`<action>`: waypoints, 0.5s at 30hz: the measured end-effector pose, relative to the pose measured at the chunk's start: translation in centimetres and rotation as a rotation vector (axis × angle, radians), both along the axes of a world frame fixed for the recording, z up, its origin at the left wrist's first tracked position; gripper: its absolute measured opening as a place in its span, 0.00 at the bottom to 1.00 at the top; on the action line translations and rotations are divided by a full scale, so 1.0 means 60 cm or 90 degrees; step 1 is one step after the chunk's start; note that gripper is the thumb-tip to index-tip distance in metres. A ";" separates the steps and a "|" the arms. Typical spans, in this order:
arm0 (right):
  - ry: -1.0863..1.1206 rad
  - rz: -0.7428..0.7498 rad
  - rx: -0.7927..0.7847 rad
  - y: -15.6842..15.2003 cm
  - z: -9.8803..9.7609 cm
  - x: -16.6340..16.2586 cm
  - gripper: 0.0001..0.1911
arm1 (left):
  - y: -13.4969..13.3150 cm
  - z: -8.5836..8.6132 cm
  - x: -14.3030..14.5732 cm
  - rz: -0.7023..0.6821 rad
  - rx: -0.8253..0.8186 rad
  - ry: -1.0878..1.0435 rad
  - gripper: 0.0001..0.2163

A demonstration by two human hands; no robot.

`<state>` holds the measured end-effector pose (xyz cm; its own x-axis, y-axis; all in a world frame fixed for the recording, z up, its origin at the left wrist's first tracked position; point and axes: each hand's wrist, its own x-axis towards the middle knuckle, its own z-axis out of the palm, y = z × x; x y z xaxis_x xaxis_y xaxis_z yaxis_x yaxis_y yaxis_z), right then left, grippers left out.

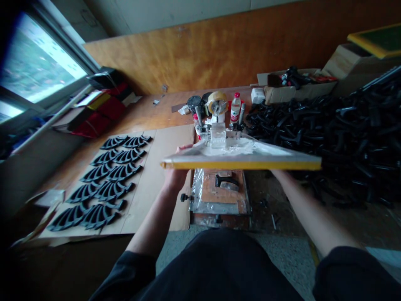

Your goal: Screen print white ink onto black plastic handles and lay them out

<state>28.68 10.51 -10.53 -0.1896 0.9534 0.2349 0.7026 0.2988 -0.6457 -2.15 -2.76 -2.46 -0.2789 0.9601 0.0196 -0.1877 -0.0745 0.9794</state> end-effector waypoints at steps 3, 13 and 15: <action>-0.078 0.108 -0.004 -0.076 -0.069 -0.049 0.15 | 0.033 0.014 0.011 0.015 0.040 -0.050 0.23; -0.182 0.312 0.046 -0.238 -0.061 -0.177 0.09 | -0.129 -0.169 0.113 -0.134 -0.431 -0.238 0.25; -0.160 0.331 0.029 -0.223 -0.055 -0.140 0.12 | -0.138 -0.193 0.071 -0.058 -0.437 -0.119 0.24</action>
